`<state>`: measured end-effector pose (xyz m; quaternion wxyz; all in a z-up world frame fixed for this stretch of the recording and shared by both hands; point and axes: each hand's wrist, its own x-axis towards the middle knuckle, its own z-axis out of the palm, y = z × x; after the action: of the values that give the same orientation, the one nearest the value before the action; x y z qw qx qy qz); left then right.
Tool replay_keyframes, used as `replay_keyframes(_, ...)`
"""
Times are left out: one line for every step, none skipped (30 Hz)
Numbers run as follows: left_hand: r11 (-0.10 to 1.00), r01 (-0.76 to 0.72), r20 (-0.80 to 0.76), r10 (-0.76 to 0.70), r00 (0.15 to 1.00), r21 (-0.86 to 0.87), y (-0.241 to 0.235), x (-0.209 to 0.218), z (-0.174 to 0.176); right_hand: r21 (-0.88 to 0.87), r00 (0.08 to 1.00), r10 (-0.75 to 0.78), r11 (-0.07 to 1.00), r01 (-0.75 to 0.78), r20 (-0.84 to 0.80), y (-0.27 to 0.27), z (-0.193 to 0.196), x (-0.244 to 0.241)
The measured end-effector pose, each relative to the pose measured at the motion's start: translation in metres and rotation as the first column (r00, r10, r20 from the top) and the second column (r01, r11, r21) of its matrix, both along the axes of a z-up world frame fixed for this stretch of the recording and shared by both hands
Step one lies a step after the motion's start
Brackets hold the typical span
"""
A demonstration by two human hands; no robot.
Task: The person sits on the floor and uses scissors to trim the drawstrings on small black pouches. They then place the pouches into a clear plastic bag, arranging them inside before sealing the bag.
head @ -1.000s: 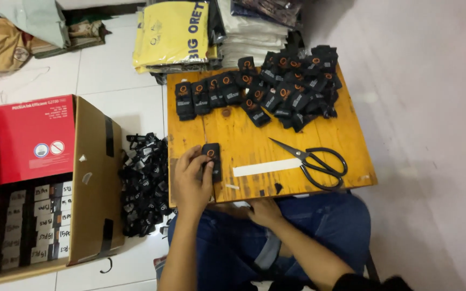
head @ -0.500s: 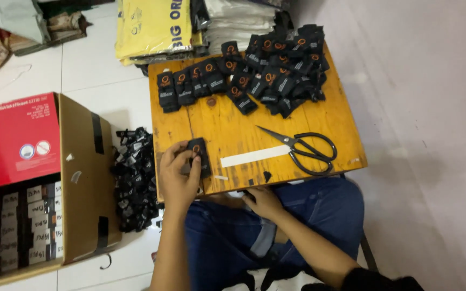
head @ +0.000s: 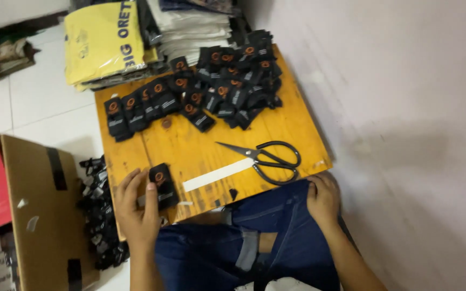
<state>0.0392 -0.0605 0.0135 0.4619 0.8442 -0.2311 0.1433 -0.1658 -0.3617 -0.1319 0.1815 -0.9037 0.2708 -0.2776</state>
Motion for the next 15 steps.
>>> replay_keyframes(1.0,0.015,0.004,-0.015,1.0,0.003,-0.003,0.0,0.001,0.003,1.0,-0.015,1.0,0.015,0.004,-0.011,-0.007,0.001)
replay_keyframes(1.0,-0.016,-0.007,0.016,1.0,0.006,-0.004,-0.002,0.002,0.16,0.995,-0.085,0.984,0.077,0.045,-0.024,-0.014,0.004)
replay_keyframes(0.999,-0.048,-0.019,0.048,0.999,0.01,-0.004,-0.003,0.003,0.316,0.985,-0.158,0.94,0.127,0.075,-0.035,-0.021,0.007)
replay_keyframes(0.999,-0.048,-0.019,0.048,0.999,0.012,-0.004,-0.003,0.002,0.318,0.985,-0.159,0.94,0.127,0.074,-0.041,-0.01,0.018)
replay_keyframes(0.999,-0.052,-0.023,0.052,0.998,0.009,-0.003,-0.003,0.001,0.655,0.968,-0.236,0.745,0.126,0.082,-0.046,0.0,0.029)
replay_keyframes(0.998,-0.056,-0.024,0.056,0.998,0.002,-0.004,-0.002,-0.001,0.892,0.949,-0.308,0.445,0.084,0.065,-0.053,0.011,0.043)
replay_keyframes(0.998,-0.055,-0.021,0.055,0.998,-0.001,-0.003,-0.001,-0.001,0.891,0.949,-0.308,0.447,0.081,0.069,-0.057,0.014,0.052)
replay_keyframes(0.998,-0.06,0.009,0.06,0.998,0.036,-0.003,-0.001,-0.002,0.885,0.96,-0.277,0.456,0.092,0.043,-0.058,0.016,0.062)
replay_keyframes(0.995,-0.065,0.039,0.063,0.997,0.073,-0.003,0.0,-0.003,0.879,0.969,-0.246,0.466,0.103,0.017,-0.058,0.018,0.073)
replay_keyframes(0.996,-0.06,0.035,0.058,0.998,0.07,-0.004,-0.001,-0.002,0.871,0.976,-0.217,0.476,0.122,-0.018,-0.059,0.02,0.079)
replay_keyframes(0.993,-0.075,0.025,0.073,0.997,0.087,-0.005,-0.001,-0.001,0.863,0.981,-0.189,0.486,0.14,-0.053,-0.06,0.022,0.085)
replay_keyframes(0.99,-0.086,0.013,0.085,0.996,0.112,-0.005,-0.002,0.0,0.857,0.983,-0.162,0.489,0.161,-0.092,-0.059,0.021,0.09)
replay_keyframes(0.99,-0.078,0.007,0.078,0.997,0.118,-0.005,-0.003,-0.002,0.851,0.982,-0.134,0.492,0.181,-0.131,-0.059,0.02,0.095)
replay_keyframes(0.991,-0.064,0.055,0.058,0.997,0.117,-0.005,-0.002,-0.002,0.846,0.98,-0.111,0.495,0.198,-0.165,-0.058,0.019,0.102)
replay_keyframes(0.992,-0.049,0.102,0.037,0.994,0.116,-0.005,-0.001,-0.002,0.84,0.976,-0.087,0.499,0.215,-0.199,-0.058,0.018,0.108)
